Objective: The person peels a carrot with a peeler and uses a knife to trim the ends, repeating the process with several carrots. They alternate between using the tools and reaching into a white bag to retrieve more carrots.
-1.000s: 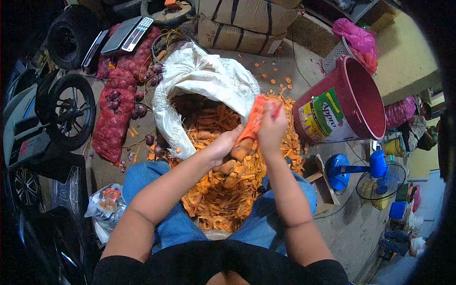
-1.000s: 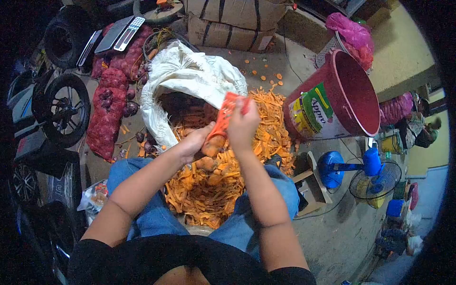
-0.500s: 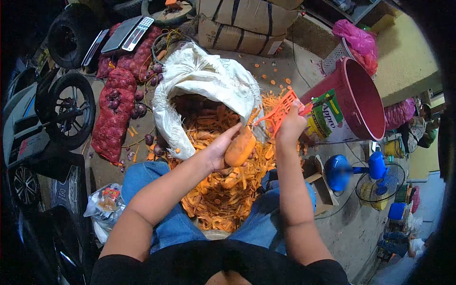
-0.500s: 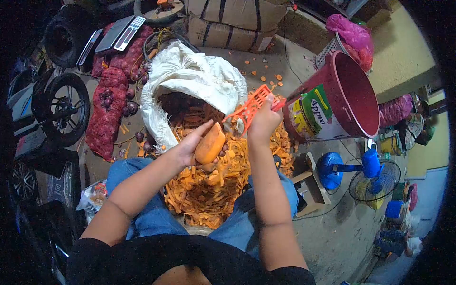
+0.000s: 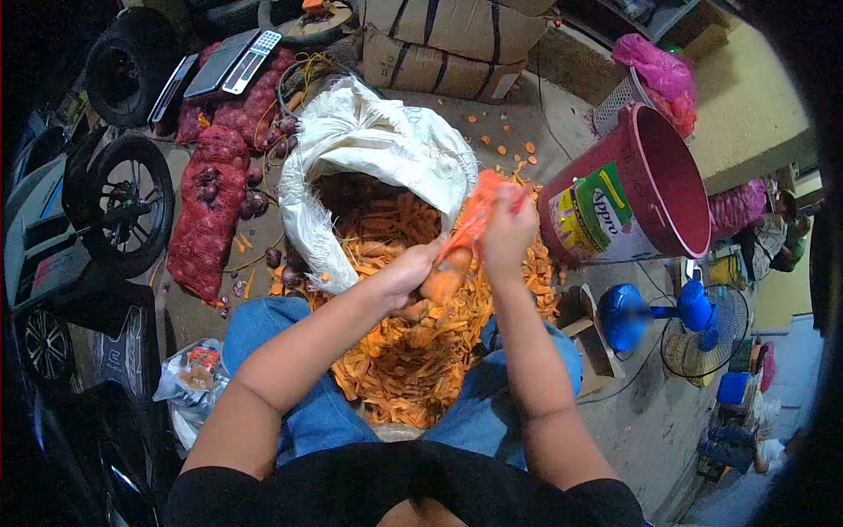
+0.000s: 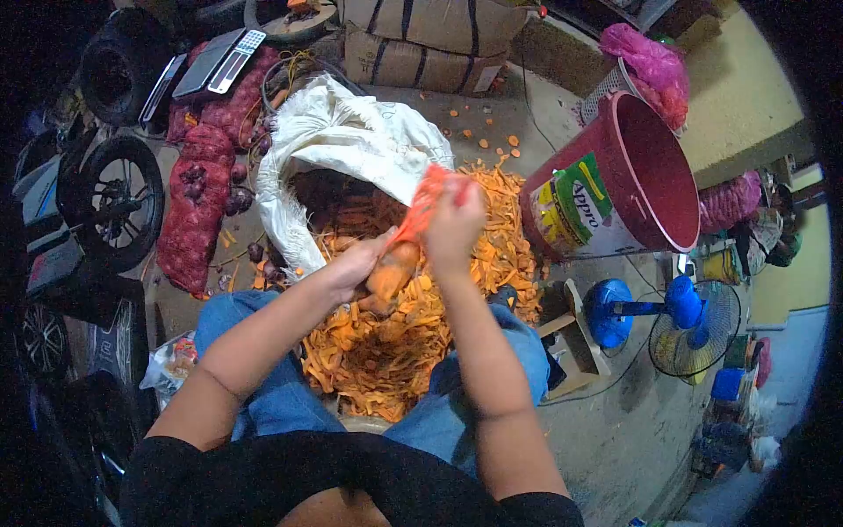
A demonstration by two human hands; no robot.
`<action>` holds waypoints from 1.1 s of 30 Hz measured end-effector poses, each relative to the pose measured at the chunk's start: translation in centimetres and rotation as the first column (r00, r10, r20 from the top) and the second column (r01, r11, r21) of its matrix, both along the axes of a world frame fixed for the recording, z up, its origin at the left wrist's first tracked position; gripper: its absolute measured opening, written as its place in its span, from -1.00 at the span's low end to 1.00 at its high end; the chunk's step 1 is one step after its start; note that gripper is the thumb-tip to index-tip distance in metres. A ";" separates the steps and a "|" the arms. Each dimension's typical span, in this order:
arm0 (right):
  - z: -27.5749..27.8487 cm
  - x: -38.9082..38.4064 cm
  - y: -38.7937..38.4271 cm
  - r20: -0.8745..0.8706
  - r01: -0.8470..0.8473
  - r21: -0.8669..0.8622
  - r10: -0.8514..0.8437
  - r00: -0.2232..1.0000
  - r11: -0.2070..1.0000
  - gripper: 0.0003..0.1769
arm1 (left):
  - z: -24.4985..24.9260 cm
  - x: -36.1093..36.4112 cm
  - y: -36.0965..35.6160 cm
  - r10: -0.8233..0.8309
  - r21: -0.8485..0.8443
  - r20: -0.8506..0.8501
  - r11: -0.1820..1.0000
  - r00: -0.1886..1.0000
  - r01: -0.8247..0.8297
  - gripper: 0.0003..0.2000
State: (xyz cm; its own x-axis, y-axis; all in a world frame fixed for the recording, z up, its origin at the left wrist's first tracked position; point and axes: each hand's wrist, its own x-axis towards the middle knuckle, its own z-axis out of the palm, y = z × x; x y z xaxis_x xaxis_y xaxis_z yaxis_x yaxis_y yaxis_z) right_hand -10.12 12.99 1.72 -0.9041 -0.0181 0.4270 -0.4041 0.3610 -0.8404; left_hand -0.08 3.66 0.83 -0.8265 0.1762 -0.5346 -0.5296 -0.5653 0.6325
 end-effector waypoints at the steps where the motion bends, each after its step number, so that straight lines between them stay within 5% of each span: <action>1: 0.4 -1.6 0.7 0.060 0.109 -0.084 -0.104 0.993 0.990 -0.76 | 1.0 0.4 0.3 -0.002 -0.001 -0.002 1.000 1.000 0.002 -0.59; 3: 1.1 -3.4 2.2 0.133 0.222 -0.166 -0.201 0.971 0.961 -0.76 | 2.0 1.0 0.6 0.001 0.121 0.059 0.993 0.998 -0.008 -0.58; 5: 1.6 -4.2 3.3 0.617 0.319 -0.324 -0.056 0.785 0.891 -0.80 | 1.3 0.8 0.0 -0.001 0.171 0.064 0.985 0.998 -0.010 -0.60; 6: -0.2 -4.4 2.8 0.372 0.210 -0.422 -0.043 0.927 0.882 -0.80 | 1.4 0.6 -0.4 0.036 0.224 0.063 0.973 0.997 -0.049 -0.62; 10: 2.3 2.0 -0.6 0.218 -0.215 -0.371 0.310 0.925 0.903 -0.78 | 1.0 0.0 -0.9 0.139 0.285 0.038 0.948 0.990 -0.144 -0.64; 13: 1.4 3.8 -1.6 0.090 -0.269 -0.230 0.296 0.951 0.935 -0.77 | 0.3 -0.5 -0.8 0.273 0.320 0.058 0.906 0.960 -0.277 -0.63; 16: 0.6 2.3 -1.1 0.130 -0.174 -0.218 0.205 0.970 0.960 -0.75 | -0.1 -0.2 -1.2 0.140 0.210 0.030 0.967 0.990 -0.143 -0.61; 18: 0.7 0.1 -0.2 0.209 0.010 -0.249 0.043 0.977 0.968 -0.76 | -0.7 -0.2 -1.7 -0.115 0.244 -0.091 0.961 0.989 0.134 -0.62; 20: 2.1 -1.7 0.9 0.219 0.121 -0.280 -0.059 0.974 0.952 -0.76 | 0.6 0.2 -0.7 -0.082 0.224 -0.009 0.971 0.997 0.082 -0.62; 22: 3.1 -2.5 1.9 0.617 0.307 -0.185 -0.132 0.776 0.934 -0.77 | 1.3 0.2 -0.3 -0.008 0.201 0.099 0.980 0.995 -0.012 -0.60; 23: 3.0 -2.1 1.6 0.615 0.307 -0.185 -0.134 0.777 0.933 -0.77 | 0.9 0.1 -0.5 -0.009 0.202 0.097 0.979 0.995 -0.011 -0.60; 25: 2.4 -0.1 0.2 0.250 0.003 -0.394 0.105 0.963 0.919 -0.77 | -0.5 -0.4 -1.2 0.087 0.299 0.071 0.949 0.994 -0.104 -0.62; 27: 2.0 2.5 -0.6 0.198 -0.203 -0.221 0.247 0.949 0.954 -0.78 | -1.1 -0.6 -1.2 0.137 0.257 0.081 0.954 0.987 -0.154 -0.63; 28: 1.8 3.0 -0.8 0.198 -0.202 -0.221 0.246 0.949 0.954 -0.78 | -1.3 -0.9 -0.8 0.203 0.198 0.079 0.956 0.976 -0.215 -0.63; 30: 1.4 3.5 -1.0 0.052 -0.243 0.078 0.240 0.969 0.967 -0.78 | -1.3 -0.8 -0.3 0.241 0.179 0.045 0.953 0.969 -0.245 -0.62; 33: -0.1 0.7 -0.1 0.183 -0.117 -0.137 0.141 0.973 0.984 -0.78 | -0.1 -0.5 -0.7 0.027 0.058 -0.019 0.998 0.999 -0.026 -0.60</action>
State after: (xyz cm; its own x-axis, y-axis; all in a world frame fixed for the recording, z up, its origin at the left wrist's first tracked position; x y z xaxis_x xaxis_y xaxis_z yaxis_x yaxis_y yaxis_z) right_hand -9.46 12.90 1.66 -0.9626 -0.0978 0.2527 -0.2680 0.2038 -0.9416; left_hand -0.62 2.97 0.77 -0.8419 0.1837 -0.5075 -0.5012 -0.6149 0.6089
